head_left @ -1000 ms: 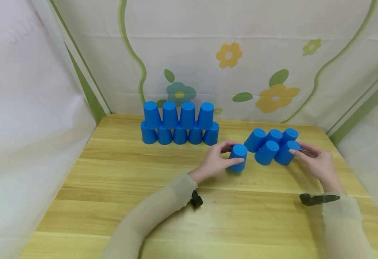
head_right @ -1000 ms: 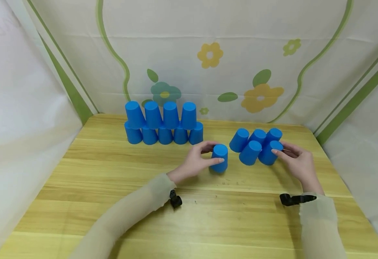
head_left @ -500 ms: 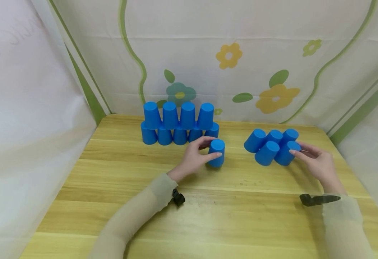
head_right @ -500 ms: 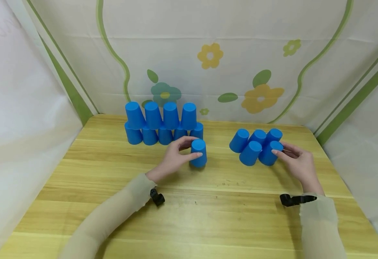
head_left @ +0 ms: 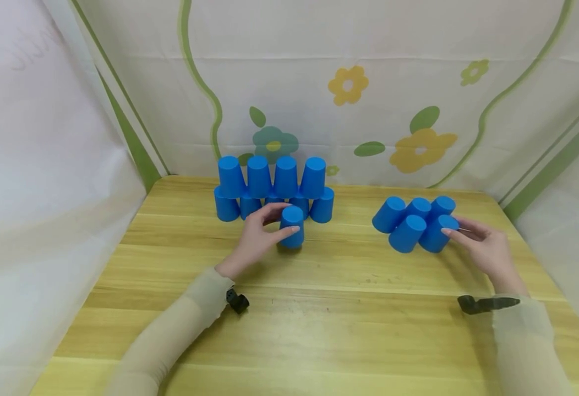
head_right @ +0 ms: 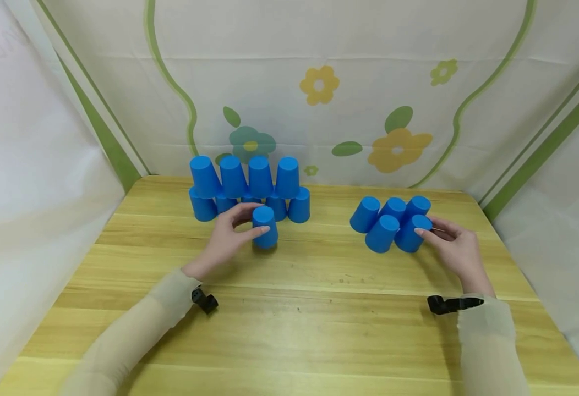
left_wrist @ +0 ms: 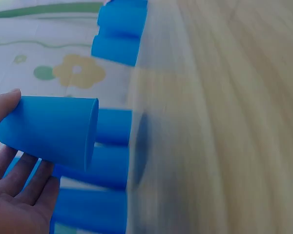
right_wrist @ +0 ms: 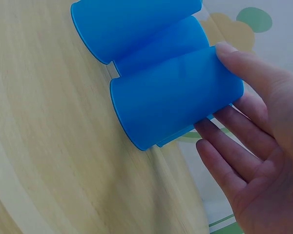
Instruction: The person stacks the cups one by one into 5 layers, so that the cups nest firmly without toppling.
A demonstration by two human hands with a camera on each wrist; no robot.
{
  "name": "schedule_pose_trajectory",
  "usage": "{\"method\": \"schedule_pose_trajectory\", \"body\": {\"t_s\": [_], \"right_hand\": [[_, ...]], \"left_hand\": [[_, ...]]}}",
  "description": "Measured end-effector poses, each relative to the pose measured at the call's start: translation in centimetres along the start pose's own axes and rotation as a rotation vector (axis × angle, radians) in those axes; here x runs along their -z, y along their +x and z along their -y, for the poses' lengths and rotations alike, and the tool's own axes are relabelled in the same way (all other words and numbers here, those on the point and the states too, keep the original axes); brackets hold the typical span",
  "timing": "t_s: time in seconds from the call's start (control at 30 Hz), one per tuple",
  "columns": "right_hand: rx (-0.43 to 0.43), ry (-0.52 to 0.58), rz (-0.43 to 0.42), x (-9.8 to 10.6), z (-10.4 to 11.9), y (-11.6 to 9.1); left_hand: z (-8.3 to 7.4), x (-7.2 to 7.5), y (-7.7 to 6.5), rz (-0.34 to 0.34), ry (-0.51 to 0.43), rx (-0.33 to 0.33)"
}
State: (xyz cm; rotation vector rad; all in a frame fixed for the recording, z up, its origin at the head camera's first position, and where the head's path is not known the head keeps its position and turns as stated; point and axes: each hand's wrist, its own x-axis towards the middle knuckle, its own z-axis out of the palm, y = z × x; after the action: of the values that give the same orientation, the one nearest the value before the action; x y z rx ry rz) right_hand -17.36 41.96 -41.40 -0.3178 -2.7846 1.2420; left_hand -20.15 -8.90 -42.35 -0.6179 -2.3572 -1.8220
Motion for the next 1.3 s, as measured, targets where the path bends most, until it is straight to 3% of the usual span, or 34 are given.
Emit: {"method": "schedule_pose_trajectory", "body": {"t_s": [0.2, 0.4, 0.5, 0.67, 0.77, 0.93, 1.13, 1.3], "right_hand": [[-0.005, -0.009, 0.008, 0.1, 0.1, 0.0], [-0.002, -0.009, 0.003, 0.1, 0.0, 0.0], [-0.003, -0.008, 0.001, 0.1, 0.0, 0.0], [-0.014, -0.004, 0.006, 0.1, -0.1, 0.0], [-0.016, -0.002, 0.004, 0.1, -0.1, 0.1], [-0.015, -0.005, 0.0, 0.1, 0.0, 0.1], [-0.011, -0.002, -0.008, 0.1, 0.1, 0.0], [-0.009, 0.007, -0.006, 0.0, 0.0, -0.1]], "left_hand": [[-1.0, 2.9, -0.2, -0.056, 0.04, -0.034], [-3.0, 5.4, 0.1, -0.123, 0.046, -0.075], [-4.4, 6.6, 0.5, -0.169, 0.038, -0.108], [-8.5, 8.1, 1.1, -0.254, 0.053, -0.148], [-10.0, 8.9, 1.6, -0.298, 0.06, -0.157], [-10.7, 9.9, 3.2, -0.337, 0.051, -0.161], [-11.5, 10.4, 5.2, -0.345, 0.095, -0.111], [-10.3, 10.8, 6.9, -0.333, 0.137, -0.09]]}}
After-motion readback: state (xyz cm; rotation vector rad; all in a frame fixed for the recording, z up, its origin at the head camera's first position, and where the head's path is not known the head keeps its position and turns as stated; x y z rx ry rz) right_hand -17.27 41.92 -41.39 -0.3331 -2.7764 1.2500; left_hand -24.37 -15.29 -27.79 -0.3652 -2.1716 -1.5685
